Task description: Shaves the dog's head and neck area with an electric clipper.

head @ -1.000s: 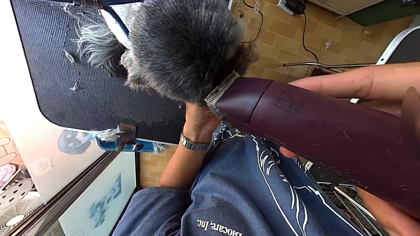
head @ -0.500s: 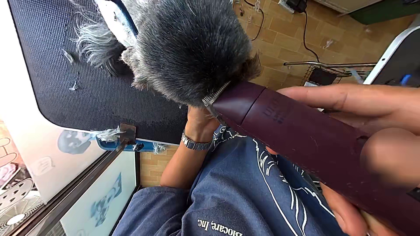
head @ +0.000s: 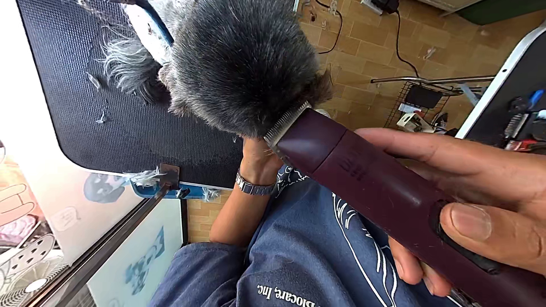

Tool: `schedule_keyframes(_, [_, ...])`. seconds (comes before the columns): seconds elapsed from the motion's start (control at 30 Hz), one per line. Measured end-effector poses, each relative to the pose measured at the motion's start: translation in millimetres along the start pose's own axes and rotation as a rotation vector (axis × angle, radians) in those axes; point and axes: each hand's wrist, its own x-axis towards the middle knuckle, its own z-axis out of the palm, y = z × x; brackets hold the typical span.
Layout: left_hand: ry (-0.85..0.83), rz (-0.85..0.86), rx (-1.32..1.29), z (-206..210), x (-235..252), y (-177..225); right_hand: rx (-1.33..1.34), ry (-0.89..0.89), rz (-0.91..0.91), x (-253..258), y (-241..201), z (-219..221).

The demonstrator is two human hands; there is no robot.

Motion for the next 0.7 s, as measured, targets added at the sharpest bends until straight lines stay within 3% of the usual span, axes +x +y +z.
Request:
schedule_keyframes(0.03, [-0.103,0.013,-0.041,-26.5,5.5,-5.4,0.006,-0.002,0.007,-0.5,1.4,0.1])
schedule_keyframes(0.07, [-0.344,0.055,-0.051,-73.7,17.8,-14.2,0.012,0.003,0.008,0.0,2.7,0.5])
schedule_keyframes(0.1, [-0.375,0.074,-0.038,-99.7,23.1,-19.8,0.012,0.009,0.002,1.2,3.5,1.5])
schedule_keyframes(0.17, [-0.268,0.081,-0.009,-115.3,21.3,-24.6,0.004,0.020,-0.021,3.6,3.7,4.9])
schedule_keyframes(0.3, [-0.251,0.070,0.014,-104.4,20.3,-20.7,0.016,0.012,-0.109,3.6,10.8,8.2])
schedule_keyframes(0.33, [-0.177,0.063,0.006,-82.1,16.8,-17.3,0.017,0.010,-0.111,2.2,13.0,8.0])
schedule_keyframes(0.37, [0.052,0.034,0.000,-41.8,10.2,-11.7,0.017,0.008,-0.104,0.9,14.4,8.0])
schedule_keyframes(0.4, [0.038,0.046,-0.003,-29.5,8.7,-9.2,0.020,0.013,-0.091,0.5,15.1,8.2])
schedule_keyframes(0.53, [-0.276,0.215,0.206,-6.0,-14.0,-3.2,0.011,0.026,-0.105,5.0,14.3,7.0])
schedule_keyframes(0.7, [-0.301,0.206,0.231,-0.3,-21.1,-1.0,0.048,0.022,-0.132,2.1,15.2,3.1])
